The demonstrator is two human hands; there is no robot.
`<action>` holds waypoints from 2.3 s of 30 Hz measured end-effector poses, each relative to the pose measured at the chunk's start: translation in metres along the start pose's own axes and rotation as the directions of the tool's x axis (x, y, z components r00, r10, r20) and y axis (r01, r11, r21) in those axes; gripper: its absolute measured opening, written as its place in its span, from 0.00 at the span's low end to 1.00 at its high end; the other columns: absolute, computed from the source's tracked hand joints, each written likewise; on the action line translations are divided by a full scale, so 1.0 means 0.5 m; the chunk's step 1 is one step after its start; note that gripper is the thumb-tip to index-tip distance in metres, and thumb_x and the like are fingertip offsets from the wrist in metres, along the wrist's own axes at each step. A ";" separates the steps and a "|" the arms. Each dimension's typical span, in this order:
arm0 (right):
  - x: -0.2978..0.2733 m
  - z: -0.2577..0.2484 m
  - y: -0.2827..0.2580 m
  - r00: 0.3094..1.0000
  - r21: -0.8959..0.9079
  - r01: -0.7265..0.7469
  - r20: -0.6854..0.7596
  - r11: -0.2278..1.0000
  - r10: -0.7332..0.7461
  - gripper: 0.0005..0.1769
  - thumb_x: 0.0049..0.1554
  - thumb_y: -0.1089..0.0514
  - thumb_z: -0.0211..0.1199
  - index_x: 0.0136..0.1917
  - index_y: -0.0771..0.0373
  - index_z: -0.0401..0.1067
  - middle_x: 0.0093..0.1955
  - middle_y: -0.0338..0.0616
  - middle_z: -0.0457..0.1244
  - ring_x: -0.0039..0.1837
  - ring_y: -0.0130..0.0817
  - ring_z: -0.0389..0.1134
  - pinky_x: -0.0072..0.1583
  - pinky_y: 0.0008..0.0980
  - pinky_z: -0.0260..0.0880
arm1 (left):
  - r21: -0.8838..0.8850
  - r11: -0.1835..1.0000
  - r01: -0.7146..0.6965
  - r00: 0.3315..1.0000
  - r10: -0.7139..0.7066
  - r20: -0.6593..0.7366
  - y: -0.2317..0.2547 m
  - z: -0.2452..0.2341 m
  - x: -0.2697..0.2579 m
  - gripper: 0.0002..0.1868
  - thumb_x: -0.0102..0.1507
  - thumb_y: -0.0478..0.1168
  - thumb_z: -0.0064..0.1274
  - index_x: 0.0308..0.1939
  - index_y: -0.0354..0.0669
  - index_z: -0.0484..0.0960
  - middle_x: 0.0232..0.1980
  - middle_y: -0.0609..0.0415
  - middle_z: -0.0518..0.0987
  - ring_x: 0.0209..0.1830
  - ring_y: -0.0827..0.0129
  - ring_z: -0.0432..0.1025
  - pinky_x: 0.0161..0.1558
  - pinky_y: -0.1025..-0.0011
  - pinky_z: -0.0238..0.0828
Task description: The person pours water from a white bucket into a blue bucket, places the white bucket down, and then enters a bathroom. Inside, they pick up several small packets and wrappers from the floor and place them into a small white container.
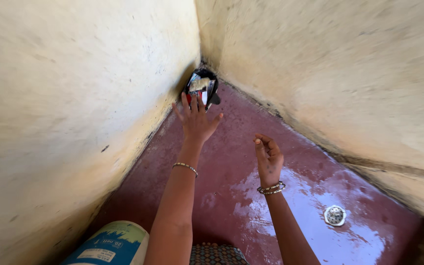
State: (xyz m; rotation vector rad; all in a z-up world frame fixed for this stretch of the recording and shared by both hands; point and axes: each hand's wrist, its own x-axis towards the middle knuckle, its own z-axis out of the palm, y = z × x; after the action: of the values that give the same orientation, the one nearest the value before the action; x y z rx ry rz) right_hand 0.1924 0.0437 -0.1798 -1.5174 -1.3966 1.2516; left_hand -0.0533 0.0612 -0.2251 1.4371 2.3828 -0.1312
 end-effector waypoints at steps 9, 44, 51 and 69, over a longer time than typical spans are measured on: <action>-0.032 -0.114 -0.202 0.994 0.071 0.096 -0.050 0.993 -0.093 0.15 0.63 0.54 0.63 0.59 0.65 0.76 0.52 0.38 0.71 0.54 0.21 0.70 0.56 0.23 0.71 | -0.098 0.994 -0.044 0.999 0.044 0.001 0.038 -0.161 -0.141 0.58 0.60 0.81 0.30 0.80 0.41 0.48 0.84 0.50 0.38 0.81 0.46 0.14 0.67 0.28 0.02; -0.529 -0.586 -0.948 0.788 -0.461 0.367 -0.307 0.808 -0.534 0.19 0.57 0.56 0.62 0.62 0.54 0.78 0.68 0.42 0.66 0.70 0.41 0.62 0.70 0.46 0.62 | 0.039 0.388 -0.921 0.371 0.903 -0.218 0.392 -1.006 -0.884 0.48 0.57 0.61 0.60 0.76 0.50 0.61 0.85 0.52 0.45 0.84 0.46 0.26 0.72 0.25 0.15; -0.572 -0.624 -0.970 0.866 -0.278 0.219 -0.386 0.935 -0.318 0.16 0.55 0.56 0.63 0.56 0.58 0.82 0.77 0.42 0.58 0.75 0.47 0.55 0.72 0.52 0.58 | 0.053 0.202 -0.978 0.196 0.975 -0.103 0.454 -1.052 -0.973 0.25 0.62 0.55 0.58 0.61 0.56 0.79 0.72 0.58 0.70 0.84 0.52 0.24 0.72 0.20 0.14; -0.693 -0.870 -0.938 0.896 0.400 0.204 -0.445 0.894 -0.005 0.11 0.55 0.58 0.70 0.47 0.69 0.80 0.83 0.47 0.52 0.61 0.33 0.69 0.53 0.31 0.74 | 0.135 -0.158 -0.978 -0.178 0.971 -0.157 0.666 -1.031 -1.116 0.17 0.54 0.47 0.61 0.45 0.48 0.87 0.60 0.58 0.79 0.86 0.55 0.31 0.76 0.25 0.17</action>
State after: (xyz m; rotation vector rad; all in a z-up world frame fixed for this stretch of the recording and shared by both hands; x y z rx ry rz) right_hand 0.4910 -0.1754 0.4464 -1.2773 -0.8230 0.9913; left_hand 0.3426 -0.1139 0.4823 2.9106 0.5176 0.5141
